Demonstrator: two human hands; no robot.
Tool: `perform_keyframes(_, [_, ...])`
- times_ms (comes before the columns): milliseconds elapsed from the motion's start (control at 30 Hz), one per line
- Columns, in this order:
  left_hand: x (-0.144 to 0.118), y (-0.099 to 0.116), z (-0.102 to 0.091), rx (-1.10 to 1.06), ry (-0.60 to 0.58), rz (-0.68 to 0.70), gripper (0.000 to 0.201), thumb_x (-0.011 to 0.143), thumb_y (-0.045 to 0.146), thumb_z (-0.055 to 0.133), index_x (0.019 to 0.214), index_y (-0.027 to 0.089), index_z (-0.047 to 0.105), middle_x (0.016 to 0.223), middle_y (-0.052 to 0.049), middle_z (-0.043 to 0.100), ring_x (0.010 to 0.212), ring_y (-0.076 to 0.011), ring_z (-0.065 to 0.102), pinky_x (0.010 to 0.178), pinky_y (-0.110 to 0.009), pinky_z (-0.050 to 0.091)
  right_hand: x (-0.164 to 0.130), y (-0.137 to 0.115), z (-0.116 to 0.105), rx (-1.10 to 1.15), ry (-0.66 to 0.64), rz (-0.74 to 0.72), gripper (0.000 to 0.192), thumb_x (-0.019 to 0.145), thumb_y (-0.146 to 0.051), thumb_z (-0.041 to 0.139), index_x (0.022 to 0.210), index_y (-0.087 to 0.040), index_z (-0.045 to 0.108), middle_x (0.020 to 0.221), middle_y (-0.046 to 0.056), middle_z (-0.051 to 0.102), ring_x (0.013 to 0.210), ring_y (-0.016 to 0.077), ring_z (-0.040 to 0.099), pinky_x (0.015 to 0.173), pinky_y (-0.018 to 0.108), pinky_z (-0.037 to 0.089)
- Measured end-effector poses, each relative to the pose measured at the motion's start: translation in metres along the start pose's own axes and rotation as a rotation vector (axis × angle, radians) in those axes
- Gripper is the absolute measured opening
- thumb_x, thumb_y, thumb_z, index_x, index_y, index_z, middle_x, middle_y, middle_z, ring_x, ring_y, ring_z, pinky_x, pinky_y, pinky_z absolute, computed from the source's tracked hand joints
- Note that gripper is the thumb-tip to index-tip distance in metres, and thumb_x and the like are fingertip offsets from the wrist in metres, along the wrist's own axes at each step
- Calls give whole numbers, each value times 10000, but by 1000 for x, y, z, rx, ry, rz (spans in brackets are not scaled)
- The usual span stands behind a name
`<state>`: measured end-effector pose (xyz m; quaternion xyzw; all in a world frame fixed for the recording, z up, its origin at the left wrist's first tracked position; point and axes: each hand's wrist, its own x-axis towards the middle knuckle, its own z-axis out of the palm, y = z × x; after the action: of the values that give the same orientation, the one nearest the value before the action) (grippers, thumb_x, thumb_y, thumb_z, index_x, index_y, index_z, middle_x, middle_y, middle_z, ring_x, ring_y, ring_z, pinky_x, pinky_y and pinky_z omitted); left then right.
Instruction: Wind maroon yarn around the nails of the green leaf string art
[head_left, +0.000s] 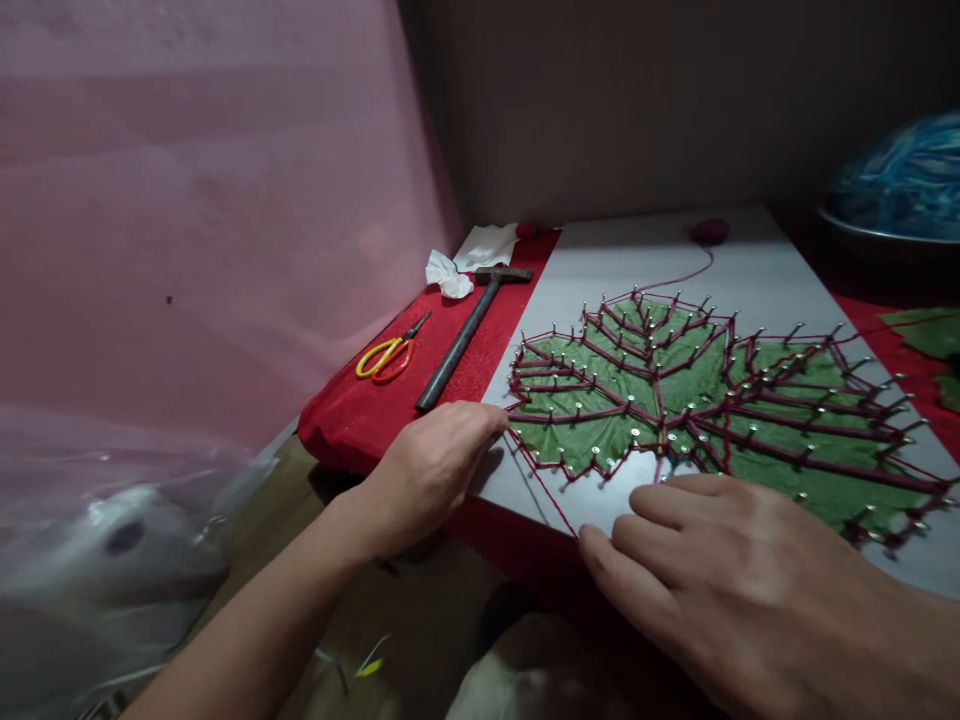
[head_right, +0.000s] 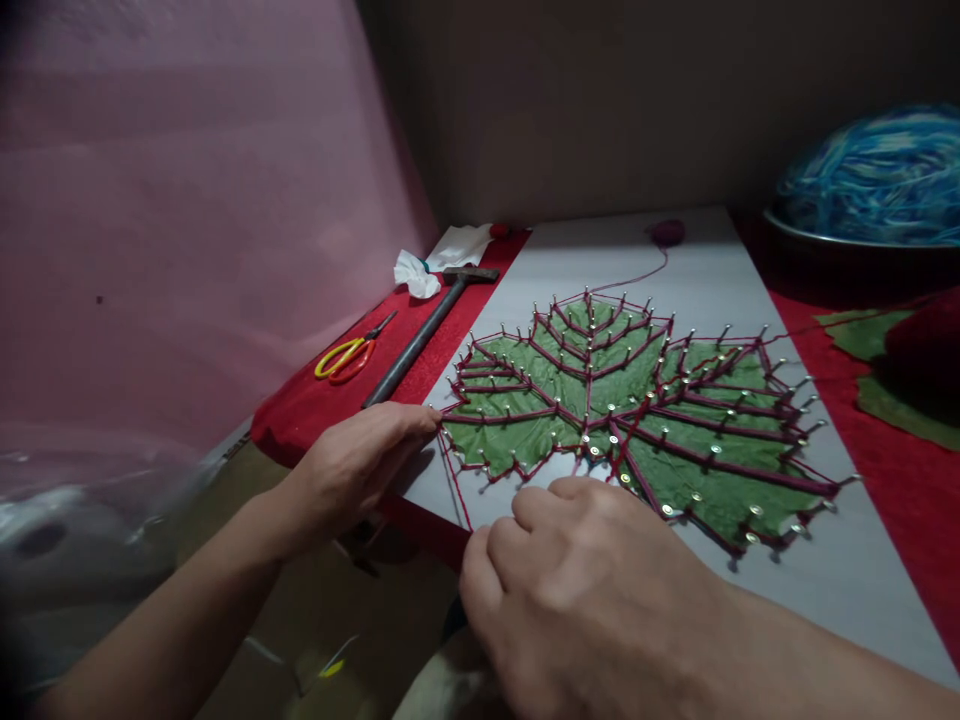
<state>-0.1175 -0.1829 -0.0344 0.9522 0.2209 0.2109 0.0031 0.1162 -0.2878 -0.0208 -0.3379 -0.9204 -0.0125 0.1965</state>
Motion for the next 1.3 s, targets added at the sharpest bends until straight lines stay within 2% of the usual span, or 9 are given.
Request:
perform_keyframes(300, [9,0,8,-130,73,-75,157,914,226,519,894,145,651,881,-62,625,833,-134,572,755,-256,487,2,-3,1,15,-27,43,154,748,-76,477,681,-190,557,605,13,578,508,145,450,477,299,282])
perform_keyframes(467, [7,-1,14,-128,107,-78,177,911,219,523,822,150,659,872,-52,605,818,-133,540,735,-251,462,16,-6,2,77,-4,70,212,773,-49,448,712,-188,595,695,20,609,557,141,472,481,274,314])
perform_keyframes(567, [8,-2,15,-122,101,-71,205,922,222,500,811,145,654,858,-52,589,805,-135,525,719,-251,453,25,-2,1,229,23,124,231,815,-69,448,716,-195,615,796,33,631,660,136,539,527,239,379])
perform_keyframes(700, [9,-2,16,-120,97,-68,236,934,232,475,801,131,642,834,-59,581,792,-140,512,710,-258,454,31,3,-10,557,-128,186,259,867,-79,435,757,-202,635,931,32,645,820,121,591,662,203,455])
perform_keyframes(800, [8,-2,15,-128,96,-70,229,936,215,466,816,126,640,848,-67,594,800,-144,521,717,-264,460,33,5,-18,780,-243,317,256,887,-90,433,757,-218,612,823,-9,624,722,101,565,626,191,452])
perform_keyframes(867, [8,-2,15,-145,98,-73,222,939,194,452,847,126,642,859,-70,601,808,-145,531,720,-265,465,35,7,-22,856,-266,390,232,897,-125,440,762,-223,601,762,-24,601,675,101,542,596,195,443])
perform_keyframes(1033, [7,-1,15,-165,110,-71,219,934,182,458,868,123,659,856,-74,619,816,-154,549,727,-276,472,44,14,-26,839,-221,476,232,917,-266,453,753,-217,610,725,-23,587,666,103,536,587,197,440])
perform_keyframes(1300, [6,0,18,-85,125,-51,227,930,200,465,912,113,674,892,-92,635,830,-174,551,752,-316,468,42,14,-26,711,-198,487,318,929,-354,406,754,-214,631,689,-12,581,608,107,497,542,221,412])
